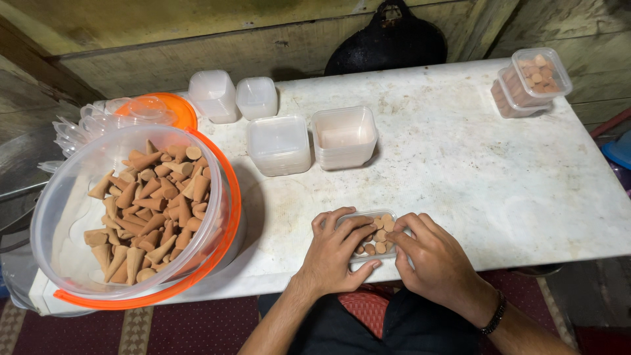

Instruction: The person picks small brown clay cones from a large orange-rimmed container and places them one by one into a small clear plastic container on the table. The process is repeated continuously throughout the clip.

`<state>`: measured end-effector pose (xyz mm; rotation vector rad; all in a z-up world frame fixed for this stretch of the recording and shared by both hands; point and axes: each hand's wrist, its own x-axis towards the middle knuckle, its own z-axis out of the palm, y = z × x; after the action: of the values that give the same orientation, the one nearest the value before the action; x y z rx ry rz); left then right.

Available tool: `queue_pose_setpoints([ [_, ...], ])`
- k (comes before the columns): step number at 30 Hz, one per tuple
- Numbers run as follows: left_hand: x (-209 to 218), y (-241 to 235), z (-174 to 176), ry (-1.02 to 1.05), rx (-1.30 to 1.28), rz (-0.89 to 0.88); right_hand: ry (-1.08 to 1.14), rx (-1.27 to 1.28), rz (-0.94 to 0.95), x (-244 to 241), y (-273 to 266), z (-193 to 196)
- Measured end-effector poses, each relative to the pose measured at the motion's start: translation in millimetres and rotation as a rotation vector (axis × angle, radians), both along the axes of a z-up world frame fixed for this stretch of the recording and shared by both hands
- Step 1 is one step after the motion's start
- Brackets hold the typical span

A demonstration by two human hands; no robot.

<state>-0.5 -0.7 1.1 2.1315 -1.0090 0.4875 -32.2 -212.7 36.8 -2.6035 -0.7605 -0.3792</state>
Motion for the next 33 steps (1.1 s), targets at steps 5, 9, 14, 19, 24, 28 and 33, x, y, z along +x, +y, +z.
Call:
queue_pose_setpoints([
  [5, -0.6, 1.1, 2.1, 0.017, 0.010, -0.001, -0.008, 0.005, 0.004, 1.0, -4.1, 0.8],
  [9, 0.3, 2.2, -0.2, 0.009, -0.016, -0.002, -0.004, 0.002, -0.015, 2.6, -10.4, -0.3],
  [14, 2.3, 1.8, -1.9, 0.015, -0.102, 0.015, 0.036, 0.002, -0.069, 3.1, -16.3, 0.8],
  [19, 5.4, 1.7, -7.9, 0.032, -0.160, 0.093, 0.052, 0.006, -0.104, 3.4, -18.4, 1.0],
  [24, 3.5, 3.2, -1.5, 0.106, -0.265, 0.163, 0.066, -0.005, -0.127, 6.7, -21.9, 1.4],
  [28, 1.8, 9.7, 11.1, 0.111, -0.269, 0.183, 0.066, 0.002, -0.138, 8.7, -20.1, 6.7],
  [33, -3.3, 18.4, 23.5, 0.067, -0.265, 0.187, 0.064, 0.027, -0.134, 12.7, -16.1, 8.7],
])
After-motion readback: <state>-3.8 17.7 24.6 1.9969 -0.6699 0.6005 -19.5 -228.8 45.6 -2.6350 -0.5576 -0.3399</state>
